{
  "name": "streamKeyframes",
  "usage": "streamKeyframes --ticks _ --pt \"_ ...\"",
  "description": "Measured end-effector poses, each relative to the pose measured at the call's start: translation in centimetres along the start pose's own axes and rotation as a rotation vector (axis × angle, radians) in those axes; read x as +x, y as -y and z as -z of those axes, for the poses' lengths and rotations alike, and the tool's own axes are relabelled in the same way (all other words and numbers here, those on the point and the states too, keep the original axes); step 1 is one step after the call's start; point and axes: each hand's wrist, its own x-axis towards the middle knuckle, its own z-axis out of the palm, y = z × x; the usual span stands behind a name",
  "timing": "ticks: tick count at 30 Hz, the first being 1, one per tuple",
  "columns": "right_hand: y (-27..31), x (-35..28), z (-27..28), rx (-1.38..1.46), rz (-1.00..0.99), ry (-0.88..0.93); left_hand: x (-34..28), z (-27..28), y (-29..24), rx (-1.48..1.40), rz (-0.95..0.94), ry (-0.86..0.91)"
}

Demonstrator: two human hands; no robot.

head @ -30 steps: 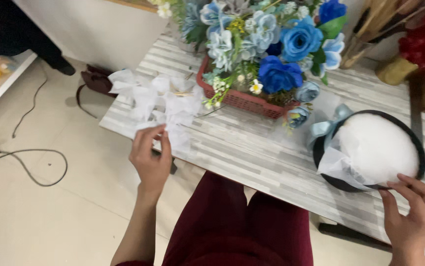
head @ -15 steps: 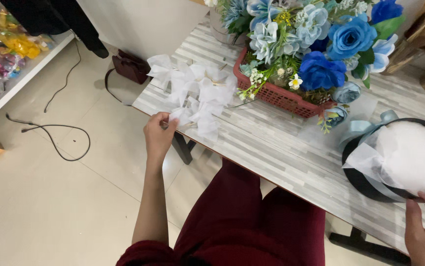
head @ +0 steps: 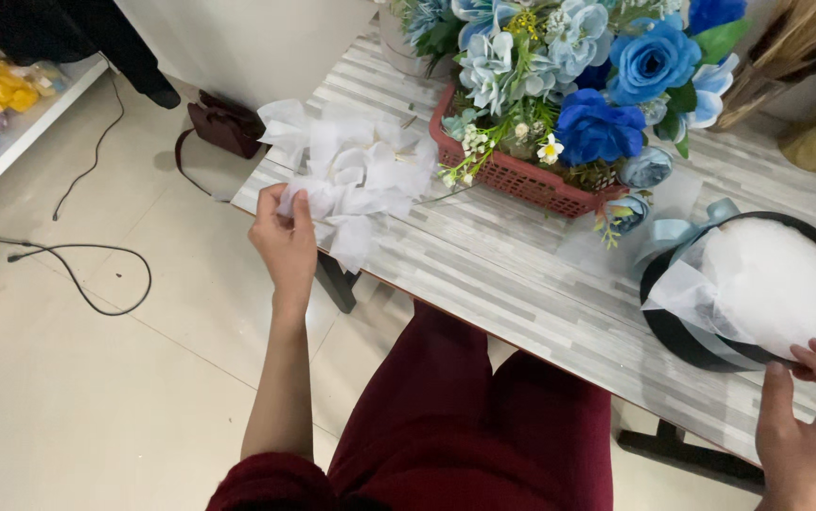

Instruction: The person arranges small pieces of white tissue paper attached to wooden sticks into a round floral foam base. They repeatedly pick up the tissue pieces from the table and insert them into the foam, creating a fluffy white layer around the base.

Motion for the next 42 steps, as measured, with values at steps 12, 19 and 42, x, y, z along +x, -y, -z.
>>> streamKeyframes --ticks 12,19,42 --pt "1.1 0.3 -0.4 -0.038 0.069 -0.044 -2.7 -6.7 -2.1 -0.140 -0.328 0.376" --pt "1.4 0.2 -0.6 -0.152 0.102 -0.068 -5.3 -8.0 -3.2 -0.283 -0.544 0.346" --pt "9.9 5.2 -8.7 0.051 0.302 -0.160 -13.8 -14.5 -10.5 -1.004 0.200 0.846"
